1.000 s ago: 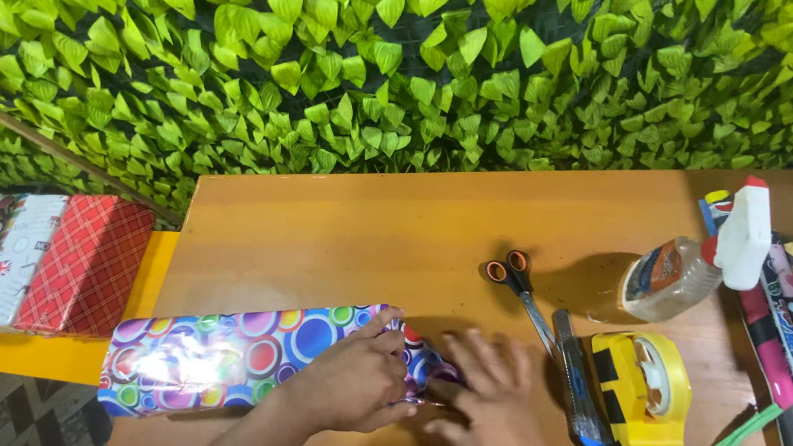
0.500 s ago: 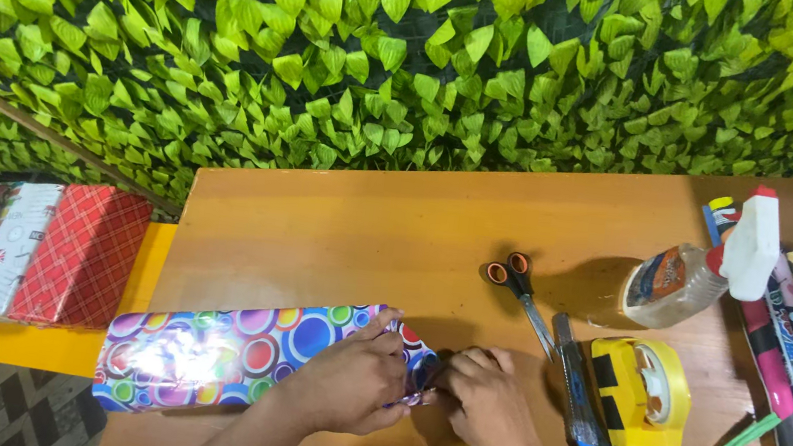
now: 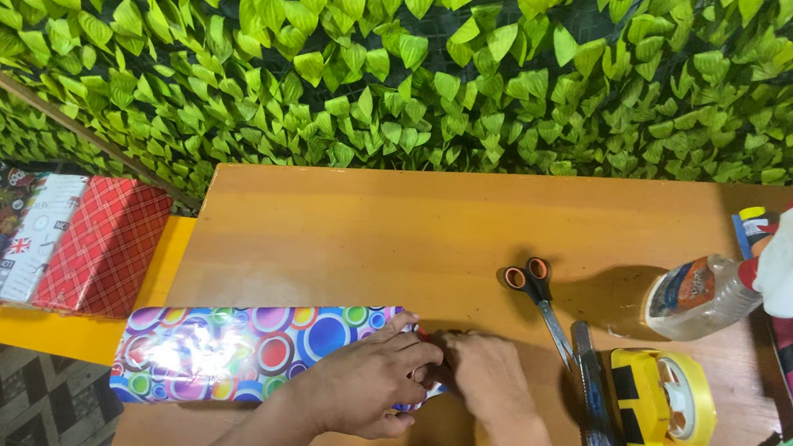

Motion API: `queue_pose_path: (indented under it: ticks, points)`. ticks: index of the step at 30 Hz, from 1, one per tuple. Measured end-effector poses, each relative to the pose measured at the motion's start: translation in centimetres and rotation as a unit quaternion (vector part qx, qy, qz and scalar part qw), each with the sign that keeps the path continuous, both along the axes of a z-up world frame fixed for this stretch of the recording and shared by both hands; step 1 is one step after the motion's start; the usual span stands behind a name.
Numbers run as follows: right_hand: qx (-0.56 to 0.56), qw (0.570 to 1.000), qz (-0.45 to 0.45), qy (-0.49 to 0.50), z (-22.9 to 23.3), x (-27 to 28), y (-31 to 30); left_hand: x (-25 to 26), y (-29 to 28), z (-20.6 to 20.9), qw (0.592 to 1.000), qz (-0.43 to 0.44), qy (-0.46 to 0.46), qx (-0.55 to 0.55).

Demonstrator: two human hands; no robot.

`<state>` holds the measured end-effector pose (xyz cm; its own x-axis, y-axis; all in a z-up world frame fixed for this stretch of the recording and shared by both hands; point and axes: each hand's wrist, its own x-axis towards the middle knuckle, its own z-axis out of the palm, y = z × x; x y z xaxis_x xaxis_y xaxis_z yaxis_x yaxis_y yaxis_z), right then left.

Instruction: The person wraps a rectangular box with colorful bubble-patterned wrapping paper on a wooden table. They fold the paper edges, smooth the surface, and secure the folds with clear tape from a yellow dispenser. The finished wrapped gift is placed on a yellow shelf next to other wrapped gifts.

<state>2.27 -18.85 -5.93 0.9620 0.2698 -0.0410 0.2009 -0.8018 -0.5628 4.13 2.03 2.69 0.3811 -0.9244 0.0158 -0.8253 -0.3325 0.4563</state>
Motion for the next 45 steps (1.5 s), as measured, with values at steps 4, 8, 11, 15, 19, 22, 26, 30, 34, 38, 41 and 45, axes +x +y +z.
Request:
queue_pose_path:
  ticks: [4, 8, 11, 15, 19, 22, 26, 30, 34, 38, 41, 45]
  points:
    - [-0.11, 0.993, -0.035, 0.003, 0.0, 0.8, 0.8, -0.1, -0.1, -0.2, 0.999, -0.003, -0.045, -0.004]
    - [0.012, 0.991, -0.076, 0.114, 1.1, 0.5, 0.4, -0.3, -0.5, -0.2, 0.996, 0.0, -0.092, -0.015]
    - [0.202, 0.956, -0.107, 0.185, 2.1, -0.2, -1.2, -0.3, -0.9, -0.1, 0.997, 0.005, -0.074, 0.031]
    - [0.147, 0.96, -0.126, 0.204, 1.7, -0.7, -1.2, -0.1, -0.6, -0.2, 0.997, 0.002, -0.06, 0.056]
    - [-0.033, 0.979, -0.167, 0.111, 0.1, -0.4, 1.1, -0.1, -0.5, -0.3, 0.997, -0.008, -0.06, 0.046]
    - [-0.035, 0.975, -0.182, 0.123, -0.5, -0.6, 2.3, -0.1, -0.3, -0.4, 0.998, -0.009, -0.05, 0.044]
    - [-0.044, 0.981, -0.17, 0.084, 0.0, -1.3, 2.0, -0.2, -0.7, -0.3, 0.996, -0.002, -0.068, 0.06]
    - [0.11, 0.983, -0.131, 0.071, 0.9, -1.9, 0.6, -0.2, -0.8, 0.2, 0.996, -0.001, -0.073, 0.052]
    - [-0.005, 0.993, -0.094, 0.07, 0.9, -1.9, 0.5, -0.5, -1.0, 0.8, 0.991, -0.006, -0.088, 0.097]
    - [-0.079, 0.976, -0.169, 0.11, 0.1, -1.3, 2.3, -0.8, -1.4, 0.8, 0.977, -0.012, -0.153, 0.147]
    - [-0.069, 0.972, -0.207, 0.085, -0.7, -1.5, 4.0, -0.6, -1.0, 0.8, 0.966, -0.021, -0.137, 0.219]
    - [-0.012, 0.979, -0.174, -0.104, -2.0, -4.9, 4.0, -0.6, -1.4, 0.8, 0.966, -0.02, -0.096, 0.241]
